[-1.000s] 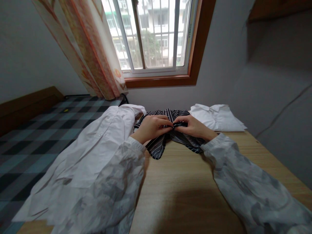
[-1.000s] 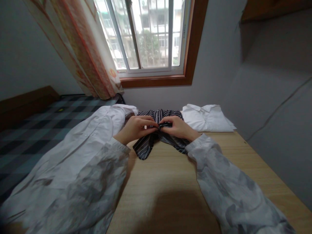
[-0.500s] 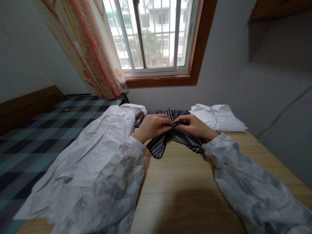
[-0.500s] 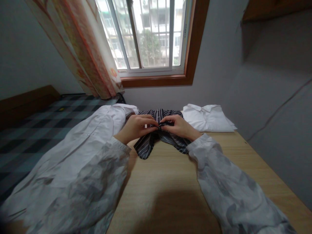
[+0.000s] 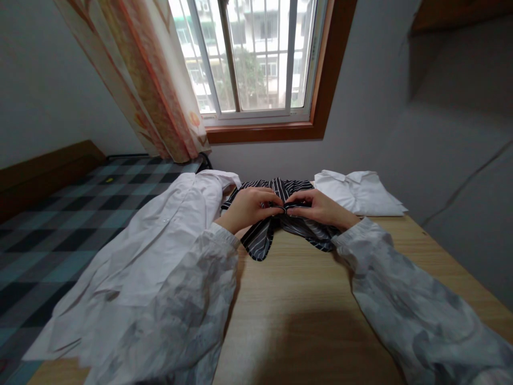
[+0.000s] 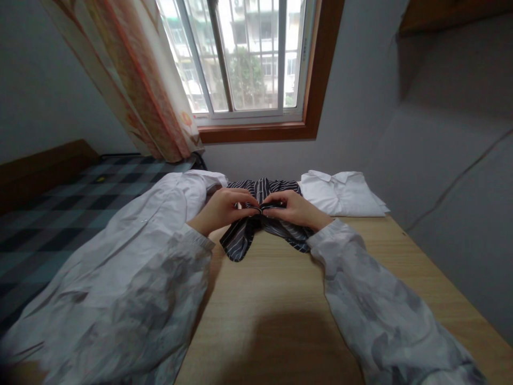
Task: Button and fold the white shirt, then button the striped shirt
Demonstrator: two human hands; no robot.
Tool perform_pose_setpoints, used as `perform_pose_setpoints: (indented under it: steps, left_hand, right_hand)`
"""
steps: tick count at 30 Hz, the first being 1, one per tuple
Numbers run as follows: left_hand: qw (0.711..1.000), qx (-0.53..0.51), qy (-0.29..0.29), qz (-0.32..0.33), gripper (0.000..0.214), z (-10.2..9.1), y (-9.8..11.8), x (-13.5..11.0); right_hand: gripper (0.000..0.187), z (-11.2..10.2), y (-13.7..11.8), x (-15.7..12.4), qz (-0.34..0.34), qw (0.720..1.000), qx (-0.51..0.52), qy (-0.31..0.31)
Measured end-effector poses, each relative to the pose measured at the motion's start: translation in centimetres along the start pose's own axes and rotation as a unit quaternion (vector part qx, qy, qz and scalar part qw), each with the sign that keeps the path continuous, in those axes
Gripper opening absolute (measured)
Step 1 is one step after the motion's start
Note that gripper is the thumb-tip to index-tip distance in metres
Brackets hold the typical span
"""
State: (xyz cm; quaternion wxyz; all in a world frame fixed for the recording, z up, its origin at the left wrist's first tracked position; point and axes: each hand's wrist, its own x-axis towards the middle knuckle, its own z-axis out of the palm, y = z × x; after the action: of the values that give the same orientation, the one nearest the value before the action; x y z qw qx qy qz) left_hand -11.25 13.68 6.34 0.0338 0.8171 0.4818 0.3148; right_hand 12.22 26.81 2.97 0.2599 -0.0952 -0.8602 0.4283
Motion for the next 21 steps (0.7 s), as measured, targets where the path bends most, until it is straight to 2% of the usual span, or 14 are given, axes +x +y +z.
perform_pose_setpoints:
  steps: [10, 16, 21]
  left_hand:
    - [0.999, -0.008, 0.013, -0.048, 0.015, 0.6, -0.2, 0.1]
    - [0.997, -0.063, -0.010, -0.053, 0.013, 0.9, -0.5, 0.1]
    - [0.995, -0.081, -0.026, -0.045, 0.013, 0.9, -0.6, 0.0]
  right_hand:
    - [0.029, 0.1, -0.2, -0.2, -0.024, 0.999, -0.019, 0.016]
    - [0.025, 0.4, 0.5, -0.2, -0.019, 0.999, -0.008, 0.042]
    - [0.031, 0.7, 0.7, -0.1, -0.011, 0.998, 0.003, 0.060]
